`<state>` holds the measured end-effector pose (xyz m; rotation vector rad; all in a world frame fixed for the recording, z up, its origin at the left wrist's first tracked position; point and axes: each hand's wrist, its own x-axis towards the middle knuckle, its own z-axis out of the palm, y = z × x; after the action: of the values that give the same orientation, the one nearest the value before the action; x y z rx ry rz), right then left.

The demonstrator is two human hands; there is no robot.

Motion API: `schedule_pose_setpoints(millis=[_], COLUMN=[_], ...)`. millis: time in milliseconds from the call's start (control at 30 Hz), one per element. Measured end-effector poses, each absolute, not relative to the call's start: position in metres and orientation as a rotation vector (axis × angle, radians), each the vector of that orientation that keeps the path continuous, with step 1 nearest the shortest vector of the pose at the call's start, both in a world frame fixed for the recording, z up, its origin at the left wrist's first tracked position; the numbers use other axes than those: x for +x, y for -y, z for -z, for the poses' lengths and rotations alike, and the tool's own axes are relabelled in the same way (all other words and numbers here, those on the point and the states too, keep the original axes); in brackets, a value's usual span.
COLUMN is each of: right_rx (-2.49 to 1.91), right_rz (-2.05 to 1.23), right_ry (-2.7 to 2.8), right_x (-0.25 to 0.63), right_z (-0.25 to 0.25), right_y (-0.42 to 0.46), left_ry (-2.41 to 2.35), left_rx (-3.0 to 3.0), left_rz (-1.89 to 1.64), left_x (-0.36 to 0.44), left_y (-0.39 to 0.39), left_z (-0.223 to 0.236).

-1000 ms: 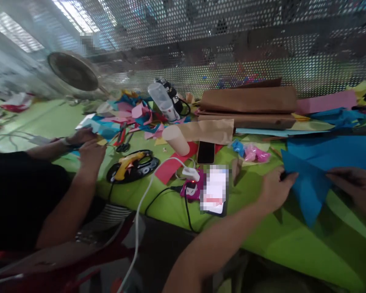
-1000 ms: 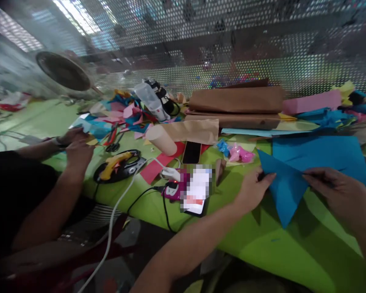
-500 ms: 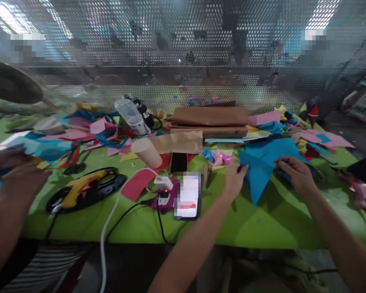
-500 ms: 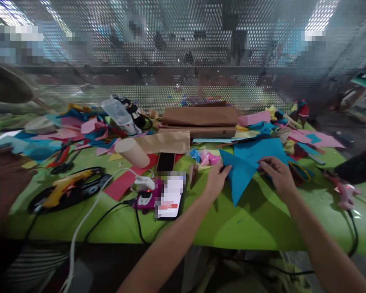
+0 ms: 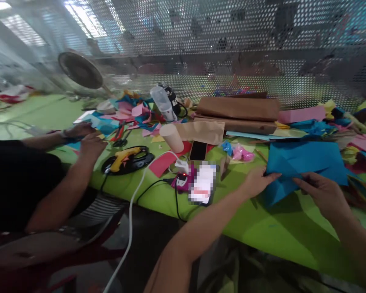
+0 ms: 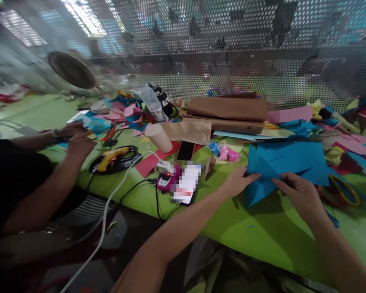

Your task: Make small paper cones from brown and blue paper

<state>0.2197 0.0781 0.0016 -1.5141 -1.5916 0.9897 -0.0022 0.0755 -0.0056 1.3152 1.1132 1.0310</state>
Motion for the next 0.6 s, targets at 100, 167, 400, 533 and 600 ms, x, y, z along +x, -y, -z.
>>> schedule_pose_setpoints(millis=[100, 167, 400, 533, 600], right_rx=[-1.538, -1.539, -1.375, -1.286, -1.282], right_rz=[-0.954, -0.953, -0.960, -1.063, -1.051], right_ry=[1.671, 1.667, 1.445, 1.587, 1.691], right_x=[0.224, 0.227, 0.227, 0.218, 0.215], right_z=[-0.002, -0.003, -0.013, -0.016, -0.014], right_y=[-0.080, -0.080, -0.078, -0.074, -0.074], left_ry=[-1.077, -1.101, -1.118, -1.020, -1.057], left_rx=[1.360, 1.370, 1.275, 1.291, 1.305], left_rz=[-1.016, -1.048, -1.162, -1.084, -1.061], left_x=[-0.005, -0.007, -0.015, -0.013, -0.013], left_y=[-0.079, -0.082, -0.085, -0.083, -0.082], left_z=[0.008, 0.009, 0.006, 0.008, 0.009])
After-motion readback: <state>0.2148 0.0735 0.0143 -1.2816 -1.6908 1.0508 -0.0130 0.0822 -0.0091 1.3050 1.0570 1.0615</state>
